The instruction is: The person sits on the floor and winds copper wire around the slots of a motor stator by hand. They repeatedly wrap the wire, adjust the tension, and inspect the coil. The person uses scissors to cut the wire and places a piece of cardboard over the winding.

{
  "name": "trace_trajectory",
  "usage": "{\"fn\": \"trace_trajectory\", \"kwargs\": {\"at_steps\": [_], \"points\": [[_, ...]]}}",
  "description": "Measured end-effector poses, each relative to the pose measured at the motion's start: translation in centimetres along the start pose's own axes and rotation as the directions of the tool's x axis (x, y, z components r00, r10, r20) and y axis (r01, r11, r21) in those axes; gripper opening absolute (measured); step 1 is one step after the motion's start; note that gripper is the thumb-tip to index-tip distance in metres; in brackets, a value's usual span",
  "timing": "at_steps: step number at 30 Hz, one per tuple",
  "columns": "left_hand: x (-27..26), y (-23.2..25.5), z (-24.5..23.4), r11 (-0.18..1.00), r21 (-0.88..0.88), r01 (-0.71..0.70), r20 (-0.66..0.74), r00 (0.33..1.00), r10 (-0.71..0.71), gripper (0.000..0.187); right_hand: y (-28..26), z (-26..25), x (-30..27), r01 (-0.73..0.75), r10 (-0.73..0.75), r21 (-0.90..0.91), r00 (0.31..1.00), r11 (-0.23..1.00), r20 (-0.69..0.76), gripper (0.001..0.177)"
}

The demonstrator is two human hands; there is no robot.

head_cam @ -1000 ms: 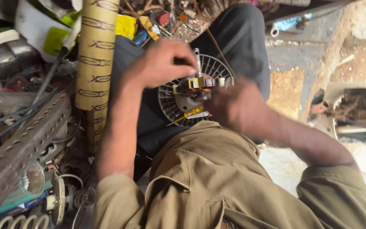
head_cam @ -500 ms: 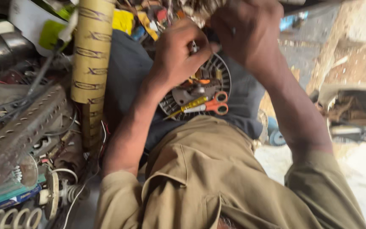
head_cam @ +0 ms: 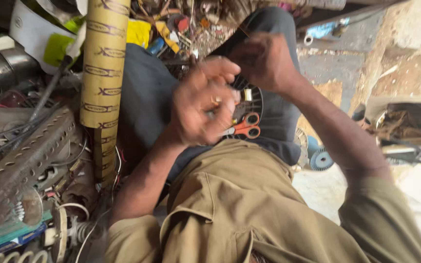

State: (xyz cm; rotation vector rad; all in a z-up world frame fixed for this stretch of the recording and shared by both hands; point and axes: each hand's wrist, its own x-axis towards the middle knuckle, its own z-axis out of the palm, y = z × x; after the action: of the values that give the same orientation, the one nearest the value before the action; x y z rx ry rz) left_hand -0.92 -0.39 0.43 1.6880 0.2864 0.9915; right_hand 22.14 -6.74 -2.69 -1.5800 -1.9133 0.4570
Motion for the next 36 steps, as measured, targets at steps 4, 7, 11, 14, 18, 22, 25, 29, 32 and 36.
{"fn": "trace_trajectory", "kwargs": {"at_steps": [4, 7, 11, 14, 18, 22, 25, 29, 32, 36], "points": [[4.9, -1.8, -1.6, 0.881, 0.379, 0.283, 0.206, 0.903, -0.378, 0.012, -2.8, -0.8, 0.3, 0.055, -0.061, -0.138, 0.997, 0.989, -0.043, 0.013], [6.2, -3.0, -3.5, 0.892, 0.286, 0.350, 0.463, 0.765, -0.448, 0.005, -7.3, -2.1, -1.0, 0.058, -0.043, -0.107, 0.989, 0.993, 0.140, 0.018], [-1.1, -2.7, -2.3, 0.938, 0.347, 0.013, 0.226, 0.969, -0.097, 0.008, -7.8, -3.9, -4.3, 0.187, -0.111, -0.206, 0.936, 0.960, 0.334, 0.009], [-4.4, -1.0, -1.2, 0.660, 0.639, -0.396, 0.350, 0.913, 0.210, 0.004, -3.7, -3.0, -3.7, -0.023, 0.050, -0.269, 0.994, 0.963, 0.094, 0.008], [0.2, -1.1, -0.9, 0.995, -0.027, 0.094, 0.060, 0.994, -0.092, 0.002, 2.0, -0.1, -1.3, -0.097, 0.090, 0.107, 0.994, 0.989, 0.066, 0.010], [4.3, -2.5, -2.1, 0.889, 0.430, 0.156, 0.233, 0.932, -0.277, 0.019, -1.0, 0.3, -2.0, -0.033, 0.024, -0.058, 0.989, 0.998, -0.149, 0.005], [6.2, -3.1, -3.7, 0.905, 0.307, 0.295, 0.463, 0.784, -0.413, 0.009, -6.2, -1.9, -2.6, 0.121, -0.049, -0.217, 0.950, 0.969, 0.310, 0.010], [-0.7, -1.2, -2.0, 0.955, 0.283, 0.084, 0.227, 0.962, -0.152, 0.008, -8.4, -4.6, -4.5, 0.209, -0.187, -0.054, 0.944, 0.976, 0.273, 0.029], [-2.7, 0.4, -0.7, 0.702, 0.623, -0.344, 0.324, 0.931, 0.169, 0.018, -4.2, -3.4, -2.7, -0.011, 0.042, -0.228, 0.990, 0.974, 0.132, 0.008], [1.2, -0.4, -0.2, 0.985, -0.082, 0.149, 0.114, 0.984, -0.140, 0.009, 1.7, 0.3, -1.5, -0.062, 0.062, 0.002, 0.998, 0.998, 0.006, 0.022]]}}
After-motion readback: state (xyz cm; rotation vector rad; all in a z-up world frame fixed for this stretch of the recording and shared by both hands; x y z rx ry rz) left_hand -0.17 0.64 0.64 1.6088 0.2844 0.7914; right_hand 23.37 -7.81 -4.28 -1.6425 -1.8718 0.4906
